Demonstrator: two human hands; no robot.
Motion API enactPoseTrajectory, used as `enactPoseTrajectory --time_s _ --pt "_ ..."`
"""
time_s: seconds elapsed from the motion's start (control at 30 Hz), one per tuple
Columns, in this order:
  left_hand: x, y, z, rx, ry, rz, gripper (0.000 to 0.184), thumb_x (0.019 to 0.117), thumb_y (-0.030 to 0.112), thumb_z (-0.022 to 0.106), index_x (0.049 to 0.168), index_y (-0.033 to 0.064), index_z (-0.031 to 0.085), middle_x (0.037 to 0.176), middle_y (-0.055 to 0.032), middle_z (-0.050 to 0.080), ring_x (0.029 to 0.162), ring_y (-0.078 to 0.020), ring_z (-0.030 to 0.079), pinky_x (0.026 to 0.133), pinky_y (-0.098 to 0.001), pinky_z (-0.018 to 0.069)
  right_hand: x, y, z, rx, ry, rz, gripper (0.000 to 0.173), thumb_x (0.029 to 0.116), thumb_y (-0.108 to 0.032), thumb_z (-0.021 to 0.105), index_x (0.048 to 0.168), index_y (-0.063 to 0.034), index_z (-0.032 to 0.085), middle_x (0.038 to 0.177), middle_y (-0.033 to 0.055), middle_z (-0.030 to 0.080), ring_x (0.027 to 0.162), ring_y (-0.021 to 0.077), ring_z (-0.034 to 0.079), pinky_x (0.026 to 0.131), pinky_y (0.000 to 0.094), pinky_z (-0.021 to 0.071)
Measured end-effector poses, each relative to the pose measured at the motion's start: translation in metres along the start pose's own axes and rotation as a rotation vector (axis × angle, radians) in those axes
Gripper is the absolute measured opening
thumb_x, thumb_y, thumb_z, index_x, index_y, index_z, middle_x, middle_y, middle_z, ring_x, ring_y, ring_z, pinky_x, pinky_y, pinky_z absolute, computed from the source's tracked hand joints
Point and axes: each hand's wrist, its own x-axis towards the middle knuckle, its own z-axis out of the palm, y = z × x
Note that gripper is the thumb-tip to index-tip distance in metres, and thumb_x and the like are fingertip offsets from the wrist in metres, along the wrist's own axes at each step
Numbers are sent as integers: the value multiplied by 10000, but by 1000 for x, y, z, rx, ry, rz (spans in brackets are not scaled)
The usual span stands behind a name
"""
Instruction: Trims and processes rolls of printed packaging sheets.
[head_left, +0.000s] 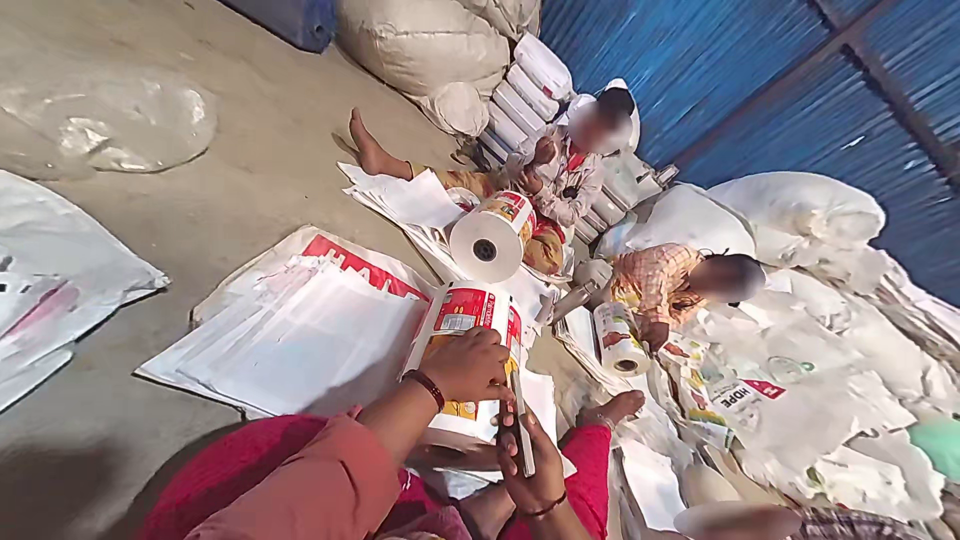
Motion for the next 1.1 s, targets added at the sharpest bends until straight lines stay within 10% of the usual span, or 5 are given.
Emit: enactPoseTrajectory --time_s 0.63,1.1 --pt "-22 23 14 -172 118 159 699 1033 605 408 582 96 568 702 -78 619 869 -311 635 940 -537 426 -3 2 -3 -17 16 -21 510 980 -294 668 1419 -107 486 859 81 682 565 111 643 477 231 538" --pt "-64 -15 -30 -507 585 -219 594 1031 469 465 683 18 631 671 -57 595 700 -138 587 704 -357 495 -5 4 -6 -30 12 -68 516 993 -262 640 1437 -74 455 953 125 704 593 130 661 472 224 531"
